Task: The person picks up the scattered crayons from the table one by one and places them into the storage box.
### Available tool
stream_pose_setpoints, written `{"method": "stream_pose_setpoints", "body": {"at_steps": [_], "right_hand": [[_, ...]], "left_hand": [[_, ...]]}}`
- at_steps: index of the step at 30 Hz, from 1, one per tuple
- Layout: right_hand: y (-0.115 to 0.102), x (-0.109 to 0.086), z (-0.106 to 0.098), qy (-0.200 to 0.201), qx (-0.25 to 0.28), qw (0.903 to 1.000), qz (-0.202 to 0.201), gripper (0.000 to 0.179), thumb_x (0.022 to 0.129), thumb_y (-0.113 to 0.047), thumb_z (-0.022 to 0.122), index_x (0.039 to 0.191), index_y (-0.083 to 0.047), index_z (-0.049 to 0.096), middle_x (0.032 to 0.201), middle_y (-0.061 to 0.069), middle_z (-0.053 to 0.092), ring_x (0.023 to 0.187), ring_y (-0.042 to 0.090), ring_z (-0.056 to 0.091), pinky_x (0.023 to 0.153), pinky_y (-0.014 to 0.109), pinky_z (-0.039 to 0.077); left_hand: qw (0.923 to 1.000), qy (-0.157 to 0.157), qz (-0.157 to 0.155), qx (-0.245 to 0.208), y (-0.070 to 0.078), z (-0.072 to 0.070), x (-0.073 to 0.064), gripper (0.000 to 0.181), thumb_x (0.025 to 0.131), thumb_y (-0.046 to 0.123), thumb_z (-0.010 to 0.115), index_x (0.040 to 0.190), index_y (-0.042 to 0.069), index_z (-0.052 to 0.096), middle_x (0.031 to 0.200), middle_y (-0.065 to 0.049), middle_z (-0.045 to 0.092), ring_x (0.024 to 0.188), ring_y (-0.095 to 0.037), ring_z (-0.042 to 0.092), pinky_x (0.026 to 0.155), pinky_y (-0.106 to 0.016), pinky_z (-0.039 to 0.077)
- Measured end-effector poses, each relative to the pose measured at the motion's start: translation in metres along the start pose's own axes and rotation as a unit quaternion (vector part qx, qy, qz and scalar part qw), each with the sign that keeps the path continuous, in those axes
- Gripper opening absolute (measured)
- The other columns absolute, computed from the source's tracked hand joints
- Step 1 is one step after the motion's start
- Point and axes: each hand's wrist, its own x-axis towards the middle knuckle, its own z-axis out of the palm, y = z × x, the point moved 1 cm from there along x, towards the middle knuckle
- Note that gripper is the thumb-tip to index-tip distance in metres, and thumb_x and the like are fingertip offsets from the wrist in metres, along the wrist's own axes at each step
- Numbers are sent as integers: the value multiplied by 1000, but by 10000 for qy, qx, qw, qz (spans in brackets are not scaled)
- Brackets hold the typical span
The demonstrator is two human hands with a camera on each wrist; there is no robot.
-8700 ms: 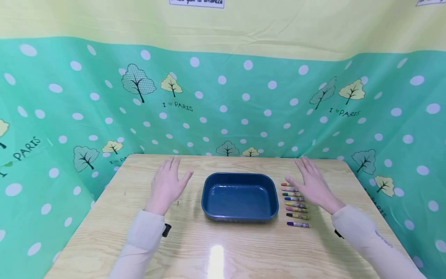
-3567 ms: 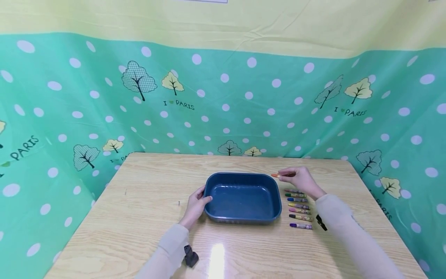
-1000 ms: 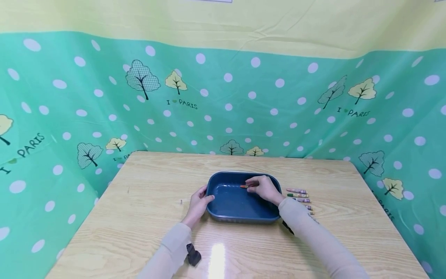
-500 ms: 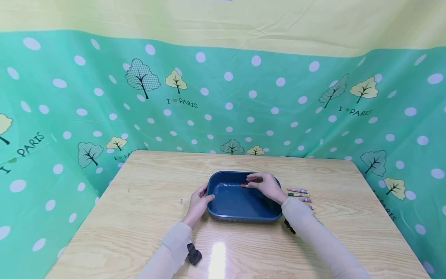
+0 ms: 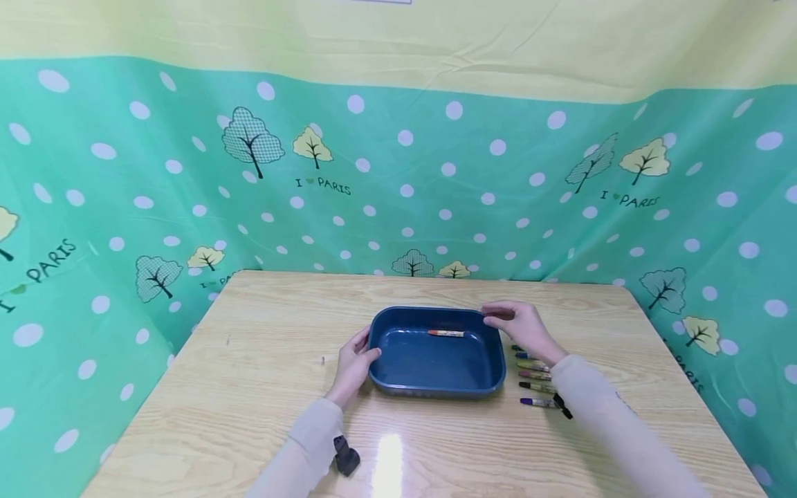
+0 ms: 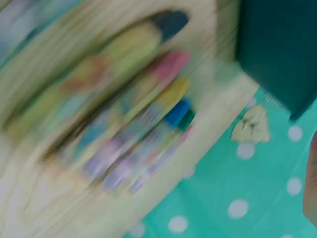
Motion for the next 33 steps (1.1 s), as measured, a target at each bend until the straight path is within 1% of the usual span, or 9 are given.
{"method": "stream_pose_setpoints", "body": {"at_steps": [4, 6, 8, 12, 16, 20, 26, 28, 33], "right_hand": [[12, -4, -19, 92, -166, 9998, 78, 33, 87, -21, 61, 118, -9, 62, 117, 13, 63, 103, 26, 62, 82, 35, 55], [19, -6, -27, 157, -246, 9996, 57, 34, 87, -22, 61, 118, -8, 61, 117, 14, 63, 104, 26, 61, 83, 31, 55], [26, -7, -33, 168, -266, 9995, 24, 36, 87, -23, 61, 119, -6, 60, 118, 16, 62, 105, 28, 61, 83, 30, 54], [40, -10, -40, 144, -345, 9992, 132, 37, 87, -22, 61, 119, -3, 60, 117, 17, 62, 104, 28, 61, 82, 27, 55], [53, -11, -44, 128, -429, 9988, 219, 35, 86, -16, 62, 117, -1, 61, 115, 17, 63, 102, 28, 62, 78, 24, 55], [64, -10, -45, 134, -592, 9977, 289, 33, 86, -14, 63, 116, -1, 62, 113, 16, 64, 100, 28, 63, 79, 28, 55], [80, -8, -45, 36, -749, 9958, 529, 36, 85, -16, 64, 117, -1, 61, 115, 17, 63, 105, 31, 60, 87, 39, 52], [86, -8, -45, 64, -742, 9953, 620, 36, 84, -16, 65, 117, -1, 60, 116, 17, 62, 106, 32, 59, 90, 42, 50], [95, -6, -47, 97, -871, 9932, 761, 37, 83, -15, 66, 117, -2, 61, 115, 16, 63, 107, 32, 58, 93, 46, 47]], "left_hand": [[10000, 29, 2, -2, 0, 0, 0, 56, 78, -5, 56, 133, -1, 45, 138, -23, 41, 128, -36, 39, 105, -42, 37], [10000, 24, -9, -6, 0, -1, 0, 55, 78, -5, 56, 133, -1, 45, 138, -22, 42, 128, -35, 39, 105, -41, 36], [10000, 43, -14, 5, 0, -1, 0, 55, 79, -4, 56, 133, 0, 45, 139, -22, 42, 128, -35, 39, 105, -42, 36], [10000, 52, -18, 13, 1, -3, -1, 55, 79, -5, 55, 133, 0, 45, 139, -22, 42, 128, -35, 39, 105, -42, 36], [10000, 5, -10, -4, 1, -3, -2, 55, 79, -5, 55, 133, 0, 45, 139, -22, 41, 128, -35, 39, 105, -42, 36], [10000, 11, 28, 21, 1, -2, -2, 55, 79, -5, 55, 133, -1, 45, 138, -22, 42, 128, -35, 39, 105, -43, 36], [10000, 27, 35, 32, 0, -2, -1, 55, 79, -5, 55, 132, -1, 45, 138, -23, 42, 128, -36, 40, 105, -43, 36], [10000, 10, 45, 49, 0, -2, -1, 54, 79, -5, 55, 133, -2, 45, 138, -24, 42, 128, -36, 40, 104, -43, 36], [10000, -33, 45, 58, 1, -1, -1, 54, 80, -4, 55, 133, -2, 43, 139, -24, 41, 128, -37, 39, 105, -44, 35]]}}
